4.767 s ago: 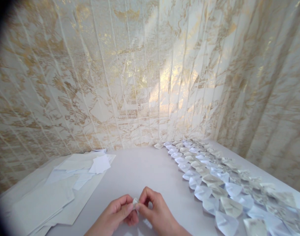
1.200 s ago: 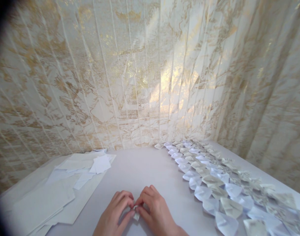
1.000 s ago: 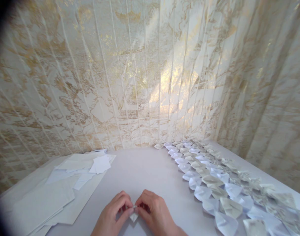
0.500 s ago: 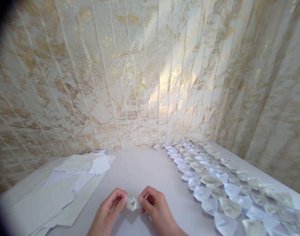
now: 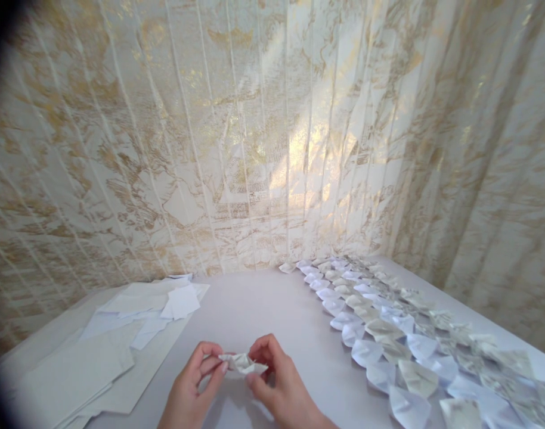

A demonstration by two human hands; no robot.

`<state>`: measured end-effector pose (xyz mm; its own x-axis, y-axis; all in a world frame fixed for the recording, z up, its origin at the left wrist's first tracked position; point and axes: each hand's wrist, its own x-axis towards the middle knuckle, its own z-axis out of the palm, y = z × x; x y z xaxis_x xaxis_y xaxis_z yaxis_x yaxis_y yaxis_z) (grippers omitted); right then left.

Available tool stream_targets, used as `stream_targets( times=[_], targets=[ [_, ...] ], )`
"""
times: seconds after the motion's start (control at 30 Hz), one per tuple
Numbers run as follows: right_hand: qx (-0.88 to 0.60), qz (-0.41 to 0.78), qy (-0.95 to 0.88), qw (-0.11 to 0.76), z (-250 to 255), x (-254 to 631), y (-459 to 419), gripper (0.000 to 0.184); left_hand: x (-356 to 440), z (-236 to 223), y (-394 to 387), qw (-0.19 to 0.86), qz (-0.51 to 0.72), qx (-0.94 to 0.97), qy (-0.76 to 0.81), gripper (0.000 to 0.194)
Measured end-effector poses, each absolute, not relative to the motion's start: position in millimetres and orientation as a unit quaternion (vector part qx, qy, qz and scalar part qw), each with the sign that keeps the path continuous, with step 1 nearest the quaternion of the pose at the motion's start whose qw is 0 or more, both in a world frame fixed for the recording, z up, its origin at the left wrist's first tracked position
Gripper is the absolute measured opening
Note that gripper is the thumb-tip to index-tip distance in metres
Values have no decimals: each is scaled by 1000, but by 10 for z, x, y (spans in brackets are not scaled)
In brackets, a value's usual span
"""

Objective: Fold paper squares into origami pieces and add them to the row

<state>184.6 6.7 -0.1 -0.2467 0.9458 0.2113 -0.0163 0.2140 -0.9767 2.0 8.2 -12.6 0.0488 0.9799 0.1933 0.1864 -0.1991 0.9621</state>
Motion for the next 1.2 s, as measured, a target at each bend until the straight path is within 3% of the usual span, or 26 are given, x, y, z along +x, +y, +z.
stream_targets(
  times=[0.07, 0.23, 0.37, 0.53, 0.7, 0.97, 1.2],
  targets=[
    [-397, 476, -637, 458, -3, 1854, 56, 25, 50, -117, 48, 378, 491, 611, 492, 16],
    [-457, 442, -637, 435, -53, 1876, 87, 7, 62, -35, 4, 309, 455, 682, 481, 17],
    [-472, 394, -666, 422, -44, 1889, 89, 11, 6, 1, 39, 274, 370, 748, 477, 11],
    [-490, 361, -680, 409, -12, 1863, 62, 13, -28, -50, 66, 230, 347, 761, 497, 25],
    [-478, 409, -658, 413, -25, 1855, 71, 21, -44, -54, 60, 182, 350, 775, 493, 27],
    [-485, 348, -698, 395, 53, 1907, 70, 27, -50, -16, 94, 232, 331, 741, 537, 32],
    [-492, 315, -715, 383, -7, 1955, 105, 17, 6, 104, 36, 332, 353, 717, 500, 44]
  ],
)
